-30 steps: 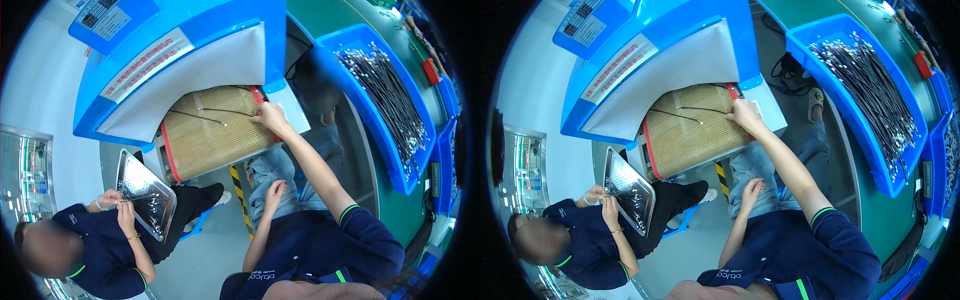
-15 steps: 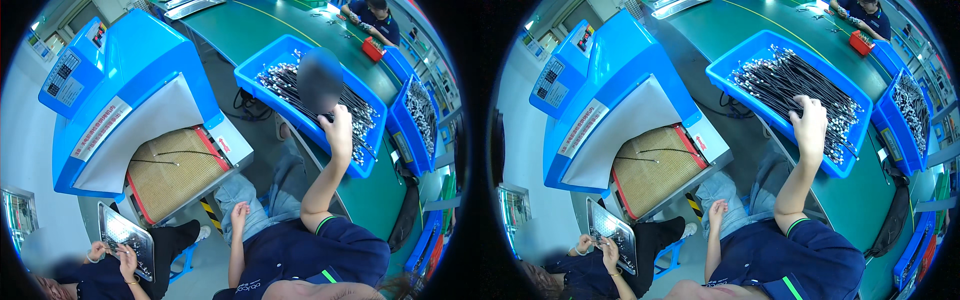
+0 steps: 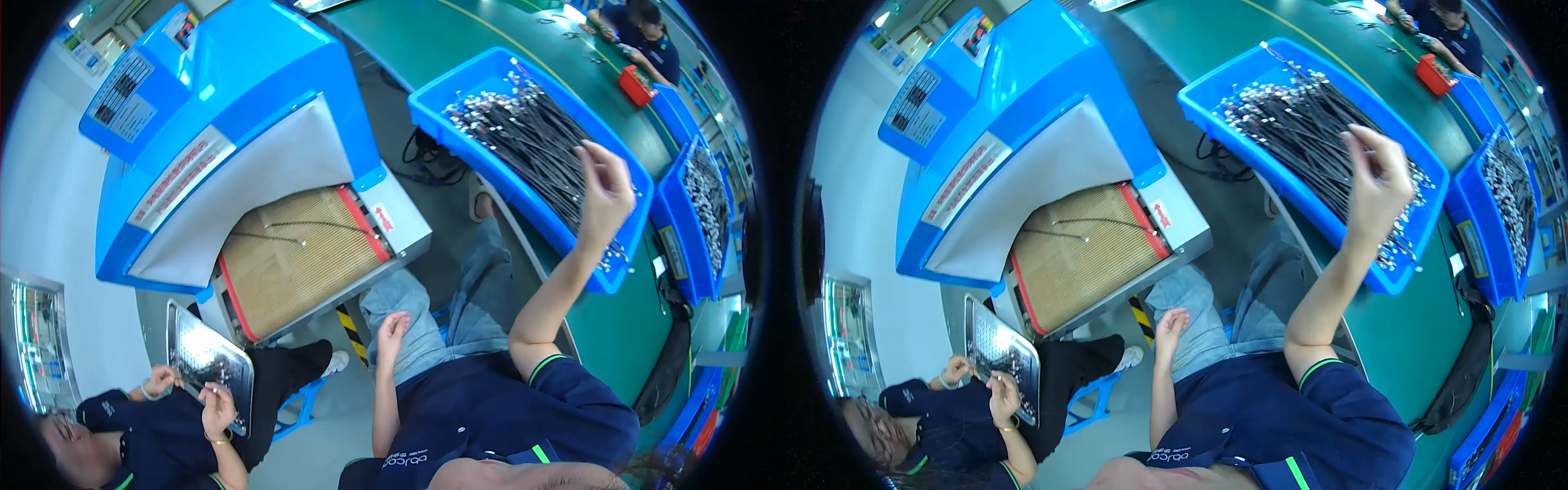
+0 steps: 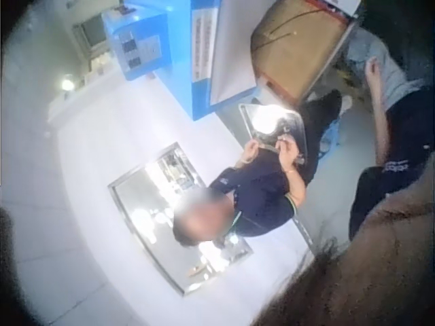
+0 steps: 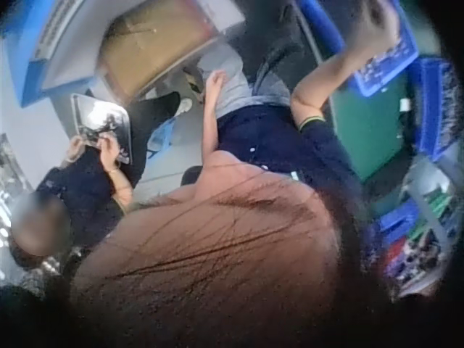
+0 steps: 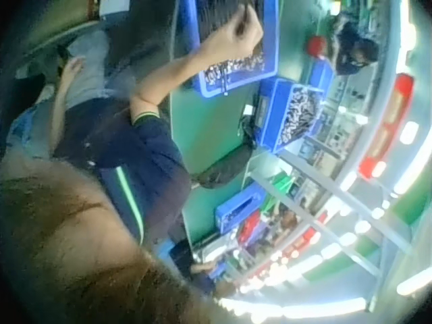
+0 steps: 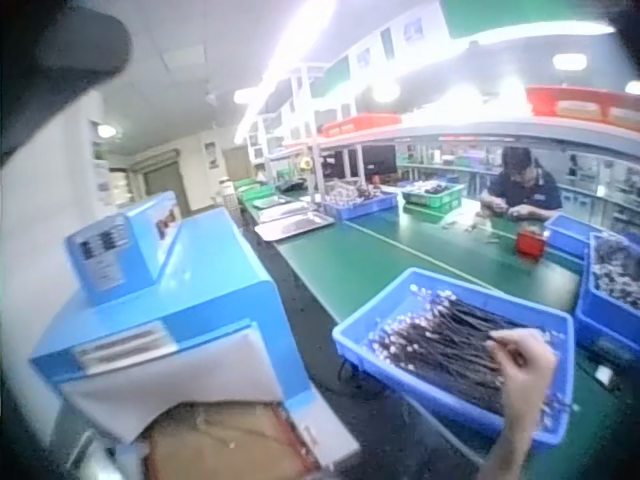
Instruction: The person sits at a workstation and repeatedly picks up black cables from a blue bin. They insert one end of each cable into a slot on a blue machine, then place the processed cable into a metal tray on their lap. A coworker is visible to the left performing a similar task.
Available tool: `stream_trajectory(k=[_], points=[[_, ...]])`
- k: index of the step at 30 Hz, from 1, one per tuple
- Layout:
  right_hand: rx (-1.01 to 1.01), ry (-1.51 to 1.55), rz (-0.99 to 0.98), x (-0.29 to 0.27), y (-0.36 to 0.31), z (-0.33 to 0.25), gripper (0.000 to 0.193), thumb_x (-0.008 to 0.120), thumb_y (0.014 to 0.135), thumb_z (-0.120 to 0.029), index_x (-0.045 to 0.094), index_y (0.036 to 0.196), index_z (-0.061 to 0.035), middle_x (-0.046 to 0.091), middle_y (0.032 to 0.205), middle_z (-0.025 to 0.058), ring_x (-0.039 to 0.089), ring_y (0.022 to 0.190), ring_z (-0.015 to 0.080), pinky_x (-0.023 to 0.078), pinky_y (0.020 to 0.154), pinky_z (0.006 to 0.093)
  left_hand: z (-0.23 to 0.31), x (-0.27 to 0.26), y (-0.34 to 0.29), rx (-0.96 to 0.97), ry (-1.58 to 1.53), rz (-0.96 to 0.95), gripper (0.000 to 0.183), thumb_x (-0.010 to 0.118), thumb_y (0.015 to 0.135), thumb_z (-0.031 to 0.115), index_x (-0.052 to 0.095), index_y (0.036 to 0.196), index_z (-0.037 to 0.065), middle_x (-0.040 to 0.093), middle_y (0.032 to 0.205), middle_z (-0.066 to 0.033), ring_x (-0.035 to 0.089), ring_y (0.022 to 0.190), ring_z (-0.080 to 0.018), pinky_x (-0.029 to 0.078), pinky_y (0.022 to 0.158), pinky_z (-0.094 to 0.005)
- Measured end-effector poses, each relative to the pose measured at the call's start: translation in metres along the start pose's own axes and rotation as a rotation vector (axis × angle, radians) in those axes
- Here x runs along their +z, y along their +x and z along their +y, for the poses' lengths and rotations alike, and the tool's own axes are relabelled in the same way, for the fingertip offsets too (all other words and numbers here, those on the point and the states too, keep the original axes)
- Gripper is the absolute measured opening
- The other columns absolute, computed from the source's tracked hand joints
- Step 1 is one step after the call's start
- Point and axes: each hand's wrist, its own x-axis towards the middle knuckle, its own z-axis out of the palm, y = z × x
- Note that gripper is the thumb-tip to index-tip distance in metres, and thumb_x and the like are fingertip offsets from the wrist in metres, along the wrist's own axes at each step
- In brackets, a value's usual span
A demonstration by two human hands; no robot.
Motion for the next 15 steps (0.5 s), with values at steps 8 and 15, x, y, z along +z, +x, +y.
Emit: stream_trajectory(k=[8, 15], points=[[-0.24, -0.068, -0.451, 0.012, -0.008, -0.011, 0.013, 0.069, 0.075, 0.003, 0.07, 0.087, -0.0012, 0.063, 0.081, 0.0097, 0.061, 0.07, 0.0164, 0.049, 0.062, 0.025, 0.101, -0.015, -0.019, 0.313, 0.214, 0.201, 0.021, 0.054, 0.092, 0.005, 0.056, 0.112, 0.001, 0.062, 0.103, -0.0069, 0.059, 0.095, -0.0133, 0.046, 0.085, -0.0258], [-0.586, 0.218, -0.94, 0.022, -0.081, -0.062, 0.021, 0.06, 0.068, -0.008, 0.065, 0.088, -0.007, 0.06, 0.081, 0.0027, 0.06, 0.072, 0.0196, 0.05, 0.061, 0.0308, 0.168, -0.013, -0.055, 0.868, 0.87, 0.438, 0.059, 0.065, 0.081, 0.003, 0.038, 0.134, 0.006, 0.037, 0.138, -0.0151, 0.037, 0.127, -0.0314, 0.036, 0.101, -0.0424]])
